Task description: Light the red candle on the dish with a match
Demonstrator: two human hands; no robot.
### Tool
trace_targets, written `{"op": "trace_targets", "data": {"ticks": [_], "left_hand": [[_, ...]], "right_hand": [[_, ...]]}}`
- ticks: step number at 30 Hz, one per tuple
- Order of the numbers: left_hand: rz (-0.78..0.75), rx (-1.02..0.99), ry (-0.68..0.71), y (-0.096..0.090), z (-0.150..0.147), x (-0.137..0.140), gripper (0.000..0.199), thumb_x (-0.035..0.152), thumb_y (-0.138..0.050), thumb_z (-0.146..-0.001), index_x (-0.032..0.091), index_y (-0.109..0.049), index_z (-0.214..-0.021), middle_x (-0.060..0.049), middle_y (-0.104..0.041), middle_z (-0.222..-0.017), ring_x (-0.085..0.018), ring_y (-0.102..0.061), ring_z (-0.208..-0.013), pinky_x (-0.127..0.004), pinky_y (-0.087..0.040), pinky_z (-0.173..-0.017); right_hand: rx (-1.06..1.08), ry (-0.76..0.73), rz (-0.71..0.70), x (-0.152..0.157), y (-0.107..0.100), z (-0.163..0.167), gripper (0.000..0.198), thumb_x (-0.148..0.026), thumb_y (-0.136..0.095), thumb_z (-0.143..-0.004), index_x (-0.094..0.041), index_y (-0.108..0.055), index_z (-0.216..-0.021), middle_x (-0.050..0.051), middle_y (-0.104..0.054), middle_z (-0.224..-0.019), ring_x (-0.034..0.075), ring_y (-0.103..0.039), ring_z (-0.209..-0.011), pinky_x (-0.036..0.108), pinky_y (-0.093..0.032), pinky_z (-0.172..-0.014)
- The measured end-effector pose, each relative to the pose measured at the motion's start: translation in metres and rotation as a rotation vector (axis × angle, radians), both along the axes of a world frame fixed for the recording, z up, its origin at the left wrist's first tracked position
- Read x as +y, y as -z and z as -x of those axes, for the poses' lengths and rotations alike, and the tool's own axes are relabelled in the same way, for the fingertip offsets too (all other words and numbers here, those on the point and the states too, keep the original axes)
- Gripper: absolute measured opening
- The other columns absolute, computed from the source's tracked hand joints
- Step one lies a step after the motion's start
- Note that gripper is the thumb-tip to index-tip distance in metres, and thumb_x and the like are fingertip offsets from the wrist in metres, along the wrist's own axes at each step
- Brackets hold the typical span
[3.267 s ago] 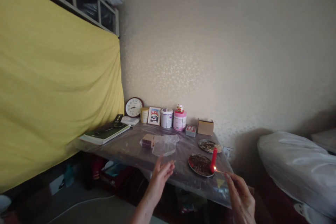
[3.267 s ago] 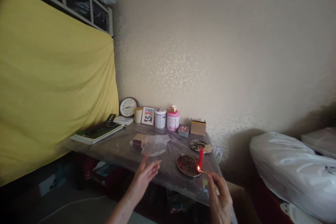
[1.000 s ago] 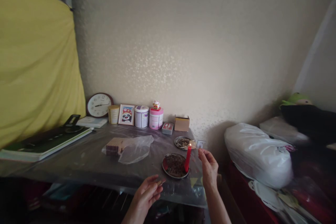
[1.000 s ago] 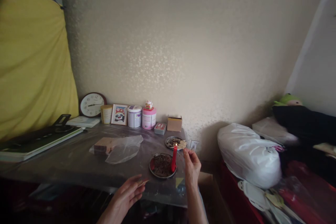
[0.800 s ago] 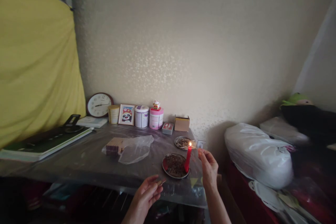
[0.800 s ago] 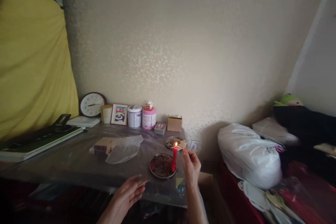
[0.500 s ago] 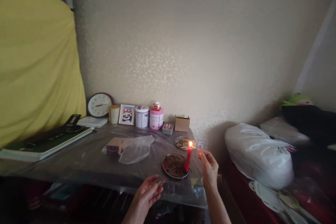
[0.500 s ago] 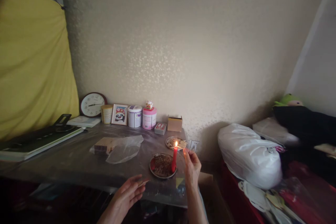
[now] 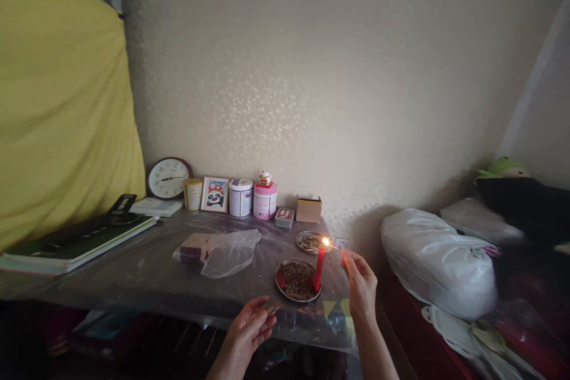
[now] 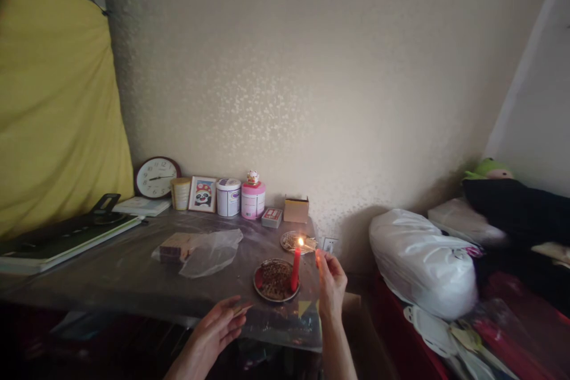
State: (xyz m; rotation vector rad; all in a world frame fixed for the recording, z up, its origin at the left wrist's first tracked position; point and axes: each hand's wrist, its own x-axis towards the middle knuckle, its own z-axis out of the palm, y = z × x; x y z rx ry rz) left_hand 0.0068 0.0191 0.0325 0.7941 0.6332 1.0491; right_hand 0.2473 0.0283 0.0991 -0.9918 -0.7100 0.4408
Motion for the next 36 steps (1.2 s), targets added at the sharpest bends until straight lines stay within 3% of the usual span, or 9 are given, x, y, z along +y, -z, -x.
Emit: {"op": "trace_targets", "data": {"ticks": [6, 15, 36], "left_hand": [[0.007, 0.005, 0.006, 0.002, -0.002, 0.002, 0.057, 0.047, -0.074, -0.062, 0.017, -0.053, -0.107, -0.010, -0.064, -0.105, -0.024, -0.058, -0.097, -0.035, -0.041, -0.088], [-0.009, 0.011, 0.023, 0.000, -0.001, -0.001, 0.056, 0.047, -0.072, -0.065, 0.018, -0.051, -0.108, -0.012, -0.061, -0.112, -0.025, -0.056, -0.102, -0.037, -0.038, -0.092], [0.014, 0.019, 0.009, -0.004, -0.001, -0.003, 0.060, 0.046, -0.074, -0.062, 0.017, -0.049, -0.109, -0.013, -0.063, -0.112, -0.024, -0.058, -0.099, -0.036, -0.039, -0.090]], "right_hand": [[0.023, 0.042, -0.018, -0.005, -0.006, -0.012, 0.034, -0.044, -0.074, -0.061, -0.015, -0.063, -0.075, -0.003, -0.059, -0.062, 0.011, -0.051, -0.055, 0.021, -0.041, -0.052], [0.006, -0.035, 0.007, 0.008, 0.002, 0.002, 0.033, -0.044, -0.074, -0.058, -0.015, -0.064, -0.069, -0.002, -0.060, -0.057, 0.012, -0.050, -0.053, 0.022, -0.040, -0.050], [-0.055, -0.009, 0.027, 0.007, 0.004, 0.004, 0.028, -0.042, -0.071, -0.061, -0.015, -0.066, -0.070, -0.002, -0.059, -0.059, 0.013, -0.049, -0.057, 0.023, -0.040, -0.055]]}}
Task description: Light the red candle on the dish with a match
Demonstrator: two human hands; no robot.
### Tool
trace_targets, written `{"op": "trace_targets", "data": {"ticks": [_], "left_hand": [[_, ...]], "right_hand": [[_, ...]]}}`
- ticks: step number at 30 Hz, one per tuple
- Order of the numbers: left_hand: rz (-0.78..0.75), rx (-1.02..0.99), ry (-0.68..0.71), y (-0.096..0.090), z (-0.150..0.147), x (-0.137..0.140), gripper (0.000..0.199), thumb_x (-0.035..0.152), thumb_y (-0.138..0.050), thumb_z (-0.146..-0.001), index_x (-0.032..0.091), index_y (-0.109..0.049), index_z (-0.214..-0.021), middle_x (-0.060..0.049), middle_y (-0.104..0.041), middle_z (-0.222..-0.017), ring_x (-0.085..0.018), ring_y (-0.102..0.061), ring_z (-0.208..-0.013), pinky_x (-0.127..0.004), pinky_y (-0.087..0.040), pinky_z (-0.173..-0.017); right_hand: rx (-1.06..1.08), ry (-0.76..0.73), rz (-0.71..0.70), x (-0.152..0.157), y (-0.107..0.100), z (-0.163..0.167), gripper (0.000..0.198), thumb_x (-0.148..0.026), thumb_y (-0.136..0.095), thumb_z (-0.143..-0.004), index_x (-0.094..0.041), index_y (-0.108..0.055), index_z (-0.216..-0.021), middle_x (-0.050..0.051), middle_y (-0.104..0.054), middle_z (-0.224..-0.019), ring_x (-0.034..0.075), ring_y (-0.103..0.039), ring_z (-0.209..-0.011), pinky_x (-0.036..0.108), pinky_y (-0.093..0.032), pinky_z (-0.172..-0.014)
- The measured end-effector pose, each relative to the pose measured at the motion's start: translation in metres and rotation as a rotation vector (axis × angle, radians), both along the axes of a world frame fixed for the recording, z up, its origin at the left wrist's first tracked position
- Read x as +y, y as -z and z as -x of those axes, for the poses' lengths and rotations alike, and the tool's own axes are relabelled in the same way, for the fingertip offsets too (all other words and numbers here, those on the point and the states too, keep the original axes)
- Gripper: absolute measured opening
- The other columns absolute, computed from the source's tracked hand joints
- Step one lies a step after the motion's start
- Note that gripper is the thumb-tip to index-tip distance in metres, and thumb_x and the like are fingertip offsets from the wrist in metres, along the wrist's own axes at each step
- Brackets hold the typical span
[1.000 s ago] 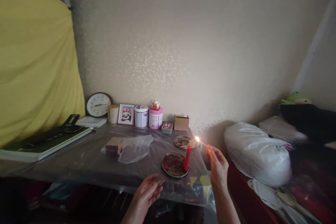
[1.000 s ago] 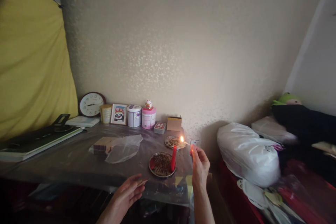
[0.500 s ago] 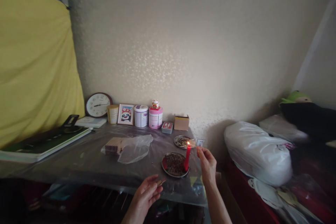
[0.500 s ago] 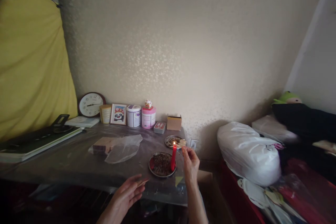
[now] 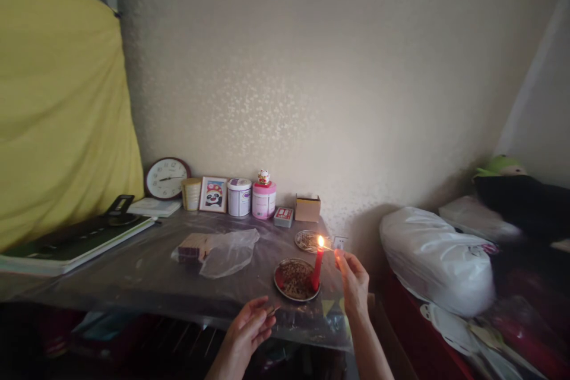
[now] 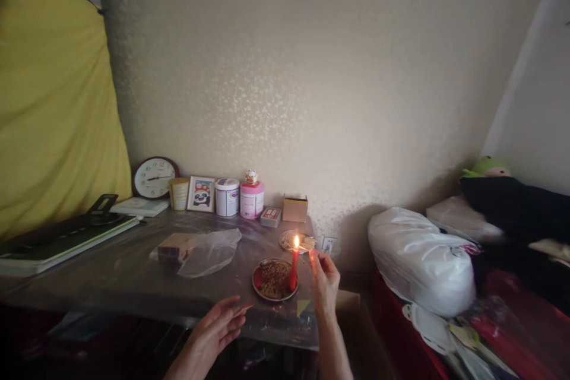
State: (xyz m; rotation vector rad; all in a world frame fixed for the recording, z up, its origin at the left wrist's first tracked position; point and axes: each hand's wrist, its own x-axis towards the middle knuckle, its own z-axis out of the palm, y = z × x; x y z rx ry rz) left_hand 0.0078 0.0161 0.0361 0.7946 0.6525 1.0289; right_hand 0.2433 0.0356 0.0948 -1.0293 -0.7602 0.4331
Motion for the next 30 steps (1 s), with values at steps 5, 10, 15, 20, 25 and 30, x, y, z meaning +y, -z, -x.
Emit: {"op": "trace_targets", "data": {"ticks": [5, 10, 15, 20, 25, 30], "left_hand": [[-0.001, -0.012, 0.002, 0.000, -0.001, 0.000, 0.059, 0.046, -0.074, -0.062, 0.018, -0.051, -0.108, -0.012, -0.063, -0.112, -0.025, -0.058, -0.100, -0.035, -0.040, -0.090], [-0.005, -0.019, 0.020, 0.002, -0.001, 0.003, 0.056, 0.045, -0.074, -0.062, 0.018, -0.053, -0.106, -0.012, -0.063, -0.113, -0.023, -0.059, -0.098, -0.034, -0.041, -0.087], [-0.014, -0.020, 0.000, 0.004, -0.001, 0.003, 0.053, 0.044, -0.072, -0.065, 0.017, -0.054, -0.106, -0.012, -0.064, -0.109, -0.024, -0.059, -0.098, -0.033, -0.041, -0.087], [-0.062, -0.090, 0.005, 0.009, -0.004, 0.004, 0.040, 0.036, -0.065, -0.075, 0.016, -0.053, -0.106, -0.012, -0.065, -0.104, -0.021, -0.061, -0.093, -0.032, -0.042, -0.083], [-0.086, -0.097, -0.019, 0.014, -0.006, 0.007, 0.038, 0.035, -0.062, -0.077, 0.015, -0.053, -0.108, -0.014, -0.064, -0.108, -0.020, -0.061, -0.092, -0.030, -0.042, -0.081], [-0.077, -0.097, -0.015, 0.015, -0.005, 0.007, 0.039, 0.036, -0.065, -0.075, 0.016, -0.054, -0.106, -0.013, -0.065, -0.106, -0.019, -0.061, -0.089, -0.030, -0.042, -0.080]], "right_hand": [[0.011, -0.008, -0.002, -0.003, -0.001, 0.000, 0.029, -0.043, -0.071, -0.062, -0.015, -0.066, -0.069, -0.004, -0.056, -0.057, 0.011, -0.047, -0.056, 0.022, -0.038, -0.053], [0.043, -0.015, -0.014, -0.005, 0.000, -0.004, 0.028, -0.039, -0.074, -0.060, -0.014, -0.065, -0.068, -0.004, -0.054, -0.058, 0.010, -0.047, -0.057, 0.020, -0.038, -0.054], [0.108, -0.047, -0.065, -0.013, -0.014, -0.010, 0.026, -0.036, -0.075, -0.058, -0.015, -0.065, -0.069, -0.002, -0.057, -0.062, 0.011, -0.050, -0.058, 0.021, -0.042, -0.053], [0.207, -0.053, -0.169, -0.038, -0.044, -0.031, 0.028, -0.033, -0.078, -0.050, -0.019, -0.065, -0.070, -0.001, -0.063, -0.071, 0.013, -0.058, -0.063, 0.026, -0.050, -0.062], [-0.112, 0.151, 0.110, -0.042, -0.029, -0.065, 0.027, -0.044, -0.070, -0.050, -0.024, -0.066, -0.068, 0.001, -0.065, -0.070, 0.020, -0.060, -0.067, 0.032, -0.049, -0.061], [-0.134, 0.177, 0.137, -0.048, -0.021, -0.078, 0.022, -0.034, -0.074, -0.048, -0.024, -0.069, -0.066, 0.003, -0.066, -0.064, 0.022, -0.059, -0.062, 0.033, -0.047, -0.057]]}}
